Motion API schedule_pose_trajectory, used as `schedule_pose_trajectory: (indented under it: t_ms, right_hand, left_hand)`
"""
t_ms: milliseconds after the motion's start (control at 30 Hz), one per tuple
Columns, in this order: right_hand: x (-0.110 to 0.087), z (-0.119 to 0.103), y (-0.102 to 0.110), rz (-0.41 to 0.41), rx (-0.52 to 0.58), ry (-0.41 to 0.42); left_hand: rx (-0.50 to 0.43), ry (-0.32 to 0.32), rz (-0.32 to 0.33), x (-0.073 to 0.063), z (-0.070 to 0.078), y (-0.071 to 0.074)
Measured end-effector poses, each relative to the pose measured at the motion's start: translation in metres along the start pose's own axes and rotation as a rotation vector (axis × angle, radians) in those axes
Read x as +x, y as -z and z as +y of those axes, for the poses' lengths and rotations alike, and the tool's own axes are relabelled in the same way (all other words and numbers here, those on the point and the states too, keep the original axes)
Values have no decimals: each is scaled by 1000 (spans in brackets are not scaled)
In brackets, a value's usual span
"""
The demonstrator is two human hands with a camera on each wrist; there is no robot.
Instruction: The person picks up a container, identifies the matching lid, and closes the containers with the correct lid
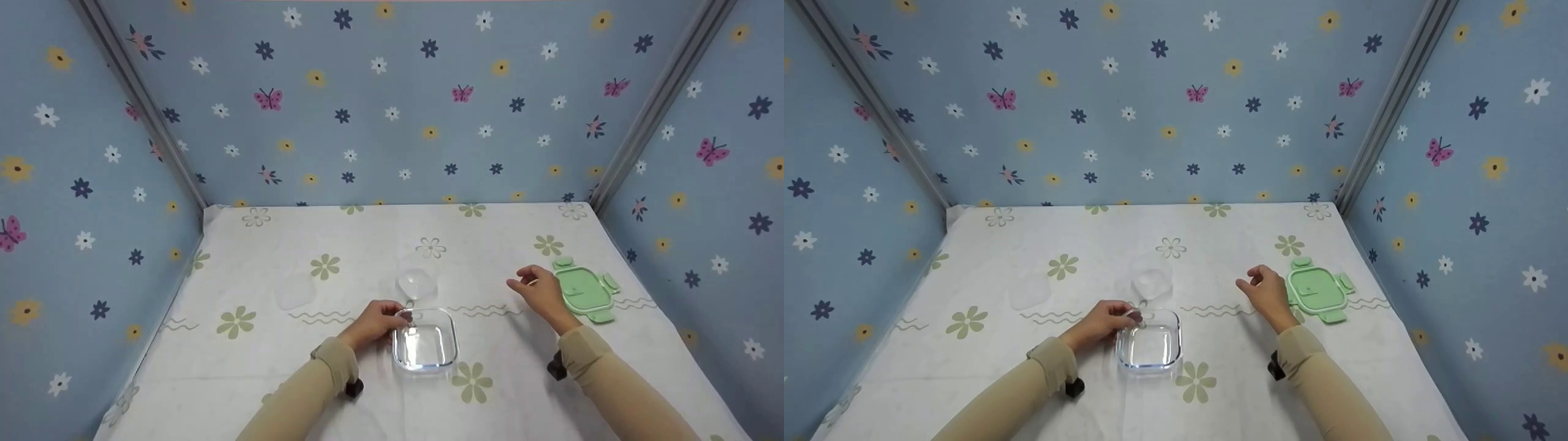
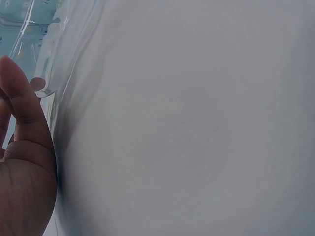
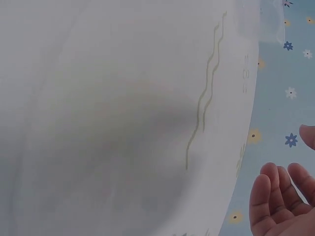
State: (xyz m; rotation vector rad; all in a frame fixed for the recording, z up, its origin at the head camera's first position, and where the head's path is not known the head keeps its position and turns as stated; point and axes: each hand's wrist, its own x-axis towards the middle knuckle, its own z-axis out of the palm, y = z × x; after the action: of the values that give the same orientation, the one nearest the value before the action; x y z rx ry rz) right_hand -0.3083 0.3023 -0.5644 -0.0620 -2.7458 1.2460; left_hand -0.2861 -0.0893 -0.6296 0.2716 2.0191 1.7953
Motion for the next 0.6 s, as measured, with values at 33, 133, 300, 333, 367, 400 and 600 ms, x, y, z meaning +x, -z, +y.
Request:
schedule_pose_trajectory:
  t_ms: [33, 133, 300, 333, 367, 400, 600]
  right_hand:
    - [0, 2, 1, 7, -2, -4]
    - [1, 7, 4, 18, -5, -20]
    - [3, 15, 9, 34, -14, -39]
    - [3, 16, 10, 39, -19, -38]
    - [4, 18, 12, 47, -22, -41]
    - [4, 19, 13, 52, -22, -44]
    - [4, 25, 22, 58, -24, -98]
  left_hand:
    - [1, 1, 1, 0, -1, 0]
    - [3, 2, 3, 1, -1, 1]
    - [11, -13, 4, 0, -1, 0]
    - [13, -15, 5, -1, -1, 0]
    - [15, -13, 6, -1, -1, 0]
    - [18, -12, 9, -1, -1, 0]
    - [29, -16, 18, 0, -1, 0]
